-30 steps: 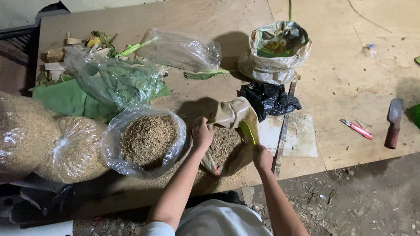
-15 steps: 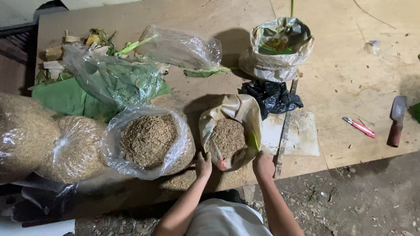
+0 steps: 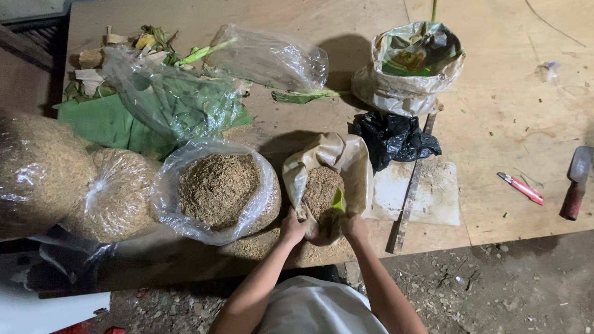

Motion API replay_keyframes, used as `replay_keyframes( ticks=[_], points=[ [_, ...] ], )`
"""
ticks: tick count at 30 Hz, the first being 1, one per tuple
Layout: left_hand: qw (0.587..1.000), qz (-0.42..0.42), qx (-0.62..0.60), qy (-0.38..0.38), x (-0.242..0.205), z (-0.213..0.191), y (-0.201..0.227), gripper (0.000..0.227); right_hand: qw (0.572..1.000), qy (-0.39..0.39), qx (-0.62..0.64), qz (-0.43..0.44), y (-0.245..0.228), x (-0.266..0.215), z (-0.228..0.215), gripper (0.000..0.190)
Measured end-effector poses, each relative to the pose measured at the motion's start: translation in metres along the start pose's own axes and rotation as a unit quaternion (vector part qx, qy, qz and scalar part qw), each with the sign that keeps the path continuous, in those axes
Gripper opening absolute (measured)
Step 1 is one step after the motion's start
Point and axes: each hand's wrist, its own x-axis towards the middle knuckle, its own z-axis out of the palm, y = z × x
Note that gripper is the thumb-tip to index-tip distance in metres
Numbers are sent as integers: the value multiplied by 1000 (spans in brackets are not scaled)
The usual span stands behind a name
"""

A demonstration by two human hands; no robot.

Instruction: The person uses a green scoop to transfer a grainy substance from a large plastic bag into a smaller paper bag. They repeatedly scoop the material and pour it into the paper bag, occasionally adjusting the bags with their hands.

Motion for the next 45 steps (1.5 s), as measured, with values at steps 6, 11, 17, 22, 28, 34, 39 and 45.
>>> replay_keyframes(
  ticks=[6,11,17,22,28,34,39,45],
  points=[
    [997,21,17,-68,13,-22,-8,58,960,-65,272,9,0,0,-2,41],
    [997,-15,-2,-71,12,-36,-17,54,953,-20,303,4,12,-15,-2,36],
    [997,-34,43,-51,6,-33,-14,53,964,8,266,17,15,-11,-16,38],
    [991,-33,133,-8,-11,-43,15,68,957,22,290,12,0,-22,-42,37],
    [986,100,21,130,-47,-49,55,37,947,49,310,-65,-51,-56,-92,38],
    [901,370,-59,220,-64,-80,64,23,957,33,263,-121,-122,-96,-126,41],
    [944,239,-139,181,-76,-105,54,23,938,-6,273,-211,-175,-113,-116,34],
    [919,268,-164,237,-95,-128,30,26,897,165,-7,-410,-233,-134,-75,20]
  ],
)
